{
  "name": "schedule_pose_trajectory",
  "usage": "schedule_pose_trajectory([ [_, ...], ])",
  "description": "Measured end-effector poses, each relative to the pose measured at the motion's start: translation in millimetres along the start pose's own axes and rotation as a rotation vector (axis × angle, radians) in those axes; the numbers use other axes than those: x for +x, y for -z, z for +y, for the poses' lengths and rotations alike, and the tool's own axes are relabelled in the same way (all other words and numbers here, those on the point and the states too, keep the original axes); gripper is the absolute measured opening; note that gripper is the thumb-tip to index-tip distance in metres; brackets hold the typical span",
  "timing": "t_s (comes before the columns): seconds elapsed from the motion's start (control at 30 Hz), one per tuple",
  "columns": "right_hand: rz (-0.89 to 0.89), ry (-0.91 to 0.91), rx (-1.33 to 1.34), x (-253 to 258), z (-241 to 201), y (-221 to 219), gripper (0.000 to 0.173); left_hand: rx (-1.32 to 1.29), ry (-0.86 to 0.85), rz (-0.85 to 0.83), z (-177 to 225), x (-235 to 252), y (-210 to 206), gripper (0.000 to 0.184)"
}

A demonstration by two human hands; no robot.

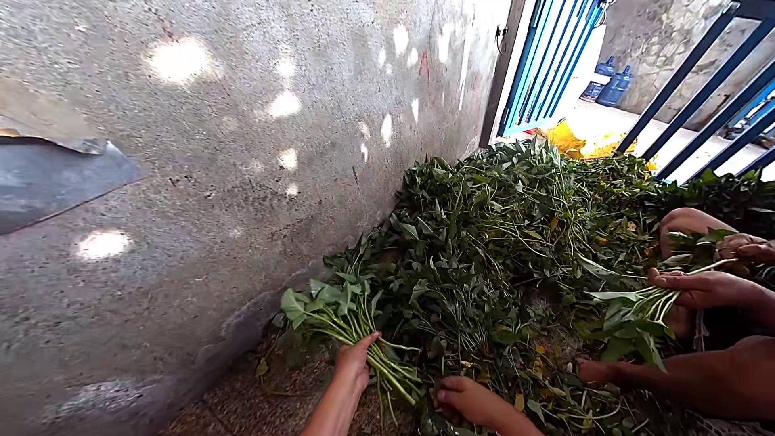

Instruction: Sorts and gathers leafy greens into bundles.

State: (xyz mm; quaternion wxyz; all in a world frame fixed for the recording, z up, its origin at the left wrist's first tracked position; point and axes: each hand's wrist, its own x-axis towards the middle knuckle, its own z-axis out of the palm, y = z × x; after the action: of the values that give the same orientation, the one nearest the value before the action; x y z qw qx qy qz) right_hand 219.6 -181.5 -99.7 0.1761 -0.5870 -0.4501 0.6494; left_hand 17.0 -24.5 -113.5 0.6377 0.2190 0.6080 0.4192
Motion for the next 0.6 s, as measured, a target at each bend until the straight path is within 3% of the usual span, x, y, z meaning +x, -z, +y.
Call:
schedule_pose_trajectory([
  [0.07, -0.151, -0.233, -0.509, 6, 6, 14, 0.036, -0.039, 0.065, 0.012, 4, 0, 0, 0.031],
  [0.1, -0.122, -0.305, -0.597, 12, 13, 19, 0.043, -0.053, 0.119, -0.014, 5, -3, -3, 0.032],
  [0.23, 0.364, -0.287, -0.401, 48, 23, 51, 0.038, -0.055, 0.280, -0.151, 11, -16, -17, 0.020],
  [0.3, 0.498, -0.358, -0.367, 68, 24, 59, 0.043, -0.088, 0.209, -0.181, 22, -17, -21, 0.019],
  [0.43, 0.596, -0.443, -0.462, 97, 26, 57, 0.043, -0.182, -0.049, -0.186, 38, -12, -20, 0.023],
  [0.53, 0.662, -0.399, -0.421, 99, 27, 52, 0.039, -0.203, 0.077, -0.217, 29, -17, -17, 0.016],
  [0.6, 0.663, -0.290, -0.215, 89, 26, 55, 0.038, -0.210, 0.134, -0.231, 24, -20, -18, 0.012],
])
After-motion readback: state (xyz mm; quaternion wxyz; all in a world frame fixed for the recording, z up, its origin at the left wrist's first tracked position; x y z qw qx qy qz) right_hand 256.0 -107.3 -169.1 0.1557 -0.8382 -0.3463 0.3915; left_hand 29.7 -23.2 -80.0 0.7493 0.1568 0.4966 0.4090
